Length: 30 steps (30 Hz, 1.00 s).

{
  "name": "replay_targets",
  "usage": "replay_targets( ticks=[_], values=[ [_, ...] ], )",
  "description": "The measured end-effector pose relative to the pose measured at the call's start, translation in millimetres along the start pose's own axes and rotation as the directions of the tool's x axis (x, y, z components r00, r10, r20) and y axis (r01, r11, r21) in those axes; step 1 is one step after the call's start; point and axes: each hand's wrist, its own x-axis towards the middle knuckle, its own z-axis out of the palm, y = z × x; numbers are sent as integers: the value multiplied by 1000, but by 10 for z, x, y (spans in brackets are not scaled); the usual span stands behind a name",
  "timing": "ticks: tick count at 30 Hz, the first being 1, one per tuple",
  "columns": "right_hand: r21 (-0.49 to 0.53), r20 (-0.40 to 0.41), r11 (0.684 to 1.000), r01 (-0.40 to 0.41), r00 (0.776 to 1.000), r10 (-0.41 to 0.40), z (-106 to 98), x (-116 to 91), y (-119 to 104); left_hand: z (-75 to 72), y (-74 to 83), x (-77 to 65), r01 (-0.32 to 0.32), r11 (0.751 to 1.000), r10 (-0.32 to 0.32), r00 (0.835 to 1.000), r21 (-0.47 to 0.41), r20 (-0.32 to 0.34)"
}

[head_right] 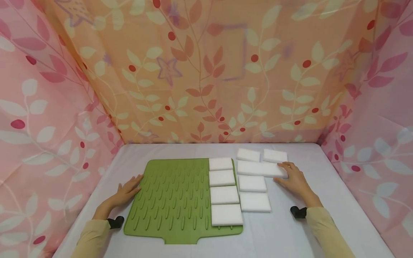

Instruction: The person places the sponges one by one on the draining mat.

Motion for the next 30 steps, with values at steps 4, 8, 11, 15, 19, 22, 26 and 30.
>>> replay_targets(
  ticks=[4, 8, 11, 15, 19, 22, 26, 30],
  values=[
    [-32, 26, 999, -4, 1000, 5, -19, 29, 7, -4, 23, -2, 1, 1000, -1, 1000, -10, 7],
    [-57, 22, 998, 16, 1000, -15, -51, 63, 20, -6, 36, -3, 6, 1000, -6, 1000, -18, 8],
    [-56, 30, 998, 12, 999, -10, -75, 83, 34, -2, 30, 1, 4, 1000, -4, 1000, -9, 4],
    [-46, 51, 999, -6, 999, 8, -101, 91, 48, 5, 15, 11, -9, 1000, 9, 1000, 3, -7],
    [-44, 63, 999, -1, 998, 3, -117, 91, 53, 6, 11, 15, -19, 1000, 19, 1000, 1, -18],
    [-42, 76, 999, 11, 997, -8, -126, 94, 56, 5, 10, 13, -21, 1000, 21, 1000, -1, -16],
    [-53, 88, 998, 28, 996, -23, -137, 100, 53, 9, 12, 5, -20, 1000, 20, 1000, -5, -8],
    [-62, 92, 998, 26, 996, -20, -150, 100, 42, 6, 19, -9, -21, 1000, 21, 1000, -1, -14]
  ],
)
